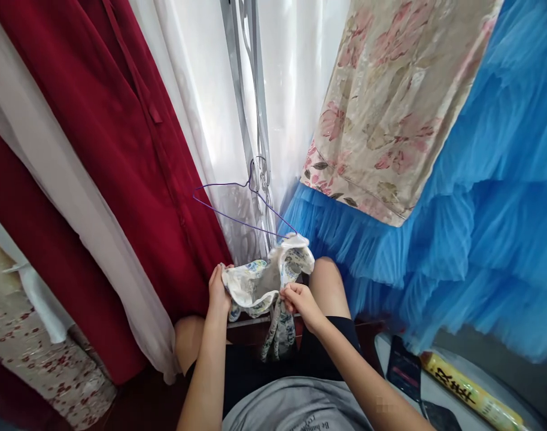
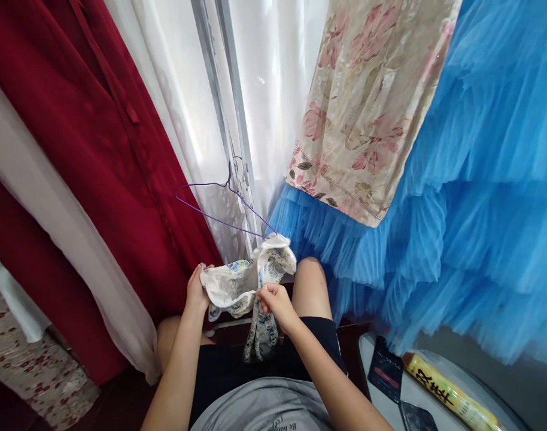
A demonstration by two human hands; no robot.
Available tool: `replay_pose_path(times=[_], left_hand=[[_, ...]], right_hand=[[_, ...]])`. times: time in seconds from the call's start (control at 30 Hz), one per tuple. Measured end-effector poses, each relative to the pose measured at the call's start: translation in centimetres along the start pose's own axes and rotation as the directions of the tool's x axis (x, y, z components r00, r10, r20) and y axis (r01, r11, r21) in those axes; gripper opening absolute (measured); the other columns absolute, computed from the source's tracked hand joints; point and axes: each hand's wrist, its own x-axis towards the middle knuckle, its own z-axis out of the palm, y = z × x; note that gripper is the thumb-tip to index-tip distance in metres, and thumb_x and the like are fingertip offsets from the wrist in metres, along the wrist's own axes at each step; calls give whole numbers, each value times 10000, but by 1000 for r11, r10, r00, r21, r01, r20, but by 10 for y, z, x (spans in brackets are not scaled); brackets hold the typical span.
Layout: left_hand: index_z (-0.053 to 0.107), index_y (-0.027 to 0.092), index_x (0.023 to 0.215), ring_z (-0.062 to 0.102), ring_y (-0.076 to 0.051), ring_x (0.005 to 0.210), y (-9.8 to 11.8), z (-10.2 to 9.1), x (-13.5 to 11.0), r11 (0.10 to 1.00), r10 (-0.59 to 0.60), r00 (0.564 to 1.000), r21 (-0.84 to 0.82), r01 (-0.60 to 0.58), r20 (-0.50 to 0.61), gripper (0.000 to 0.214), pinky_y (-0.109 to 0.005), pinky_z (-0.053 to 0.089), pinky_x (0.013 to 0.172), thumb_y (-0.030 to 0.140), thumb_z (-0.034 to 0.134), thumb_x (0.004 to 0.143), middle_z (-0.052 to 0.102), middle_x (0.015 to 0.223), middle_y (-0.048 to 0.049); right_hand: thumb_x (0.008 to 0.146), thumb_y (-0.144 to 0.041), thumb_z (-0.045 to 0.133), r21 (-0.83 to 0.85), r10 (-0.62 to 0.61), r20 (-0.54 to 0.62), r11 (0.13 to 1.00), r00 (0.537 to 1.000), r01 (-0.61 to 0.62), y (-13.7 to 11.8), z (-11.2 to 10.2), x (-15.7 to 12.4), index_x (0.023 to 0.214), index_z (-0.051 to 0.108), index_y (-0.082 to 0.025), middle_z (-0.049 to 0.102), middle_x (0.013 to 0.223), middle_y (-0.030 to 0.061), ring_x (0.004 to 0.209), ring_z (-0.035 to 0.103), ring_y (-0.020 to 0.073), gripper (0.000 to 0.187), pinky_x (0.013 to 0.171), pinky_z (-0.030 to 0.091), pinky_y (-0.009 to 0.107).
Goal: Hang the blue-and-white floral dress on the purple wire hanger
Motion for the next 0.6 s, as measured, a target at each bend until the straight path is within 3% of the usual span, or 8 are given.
replay_pose_path(times=[0.07,0.13,0.2,0.27,0.33,0.4,0.47,0.6], left_hand=[[608,166,868,630,-137,637,7,22,-25,998,-7,990,-66,16,138,383,-252,504,615,464,810,735,729,877,-60],[616,174,885,607,-114,613,22,49,-52,993,34,948,-116,3,316,357,-225,483,587,460,803,781,732,895,-53],[625,185,880,607,-113,635,39,74,-82,993,104,864,-100,-63,493,294,-219,481,600,457,736,874,718,881,-41],[659,185,886,616,-126,685,50,95,-113,977,175,757,-19,-211,630,273,-233,493,644,450,656,947,706,901,-49],[685,180,903,613,-134,717,53,110,-139,931,208,652,58,-361,729,285,-243,493,676,444,611,980,691,903,-55],[680,180,914,603,-139,723,50,118,-155,890,187,576,110,-442,795,287,-245,484,684,443,595,991,663,859,-43],[654,187,917,592,-141,710,42,121,-159,872,161,553,144,-467,818,283,-248,475,678,449,582,996,621,798,-21],[620,194,931,569,-139,713,29,116,-150,841,209,566,149,-520,797,309,-250,460,686,463,504,1030,600,821,-14]], right_hand=[[845,-485,623,-11,14,-38,1000,999,-14,6,-18,-12,653,529,-205,465,437,-63,408,333,89,352,458,238,234],[825,-540,675,-48,3,-60,999,998,-6,6,-31,-22,643,520,-204,479,459,-51,440,371,101,412,475,271,243],[797,-568,739,-120,-57,-52,992,997,51,-3,-38,-33,712,585,-187,551,560,-24,531,475,131,420,538,365,259],[850,-603,700,-170,-158,32,972,987,161,-23,-37,-43,933,679,-182,655,791,28,733,599,189,430,688,470,301],[914,-633,614,-143,-269,152,946,951,291,-48,-31,-51,1177,669,-216,678,1040,69,964,631,241,496,856,499,353],[887,-617,668,-114,-350,199,919,915,376,-70,-25,-54,1255,638,-228,669,1093,77,1058,615,266,536,929,491,375],[884,-577,695,-129,-348,189,918,918,375,-81,-22,-54,1161,669,-208,667,975,64,989,615,260,463,874,500,363],[949,-574,601,-147,-283,151,941,947,305,-75,-34,-55,842,678,-175,562,705,7,723,536,186,421,684,457,301]])
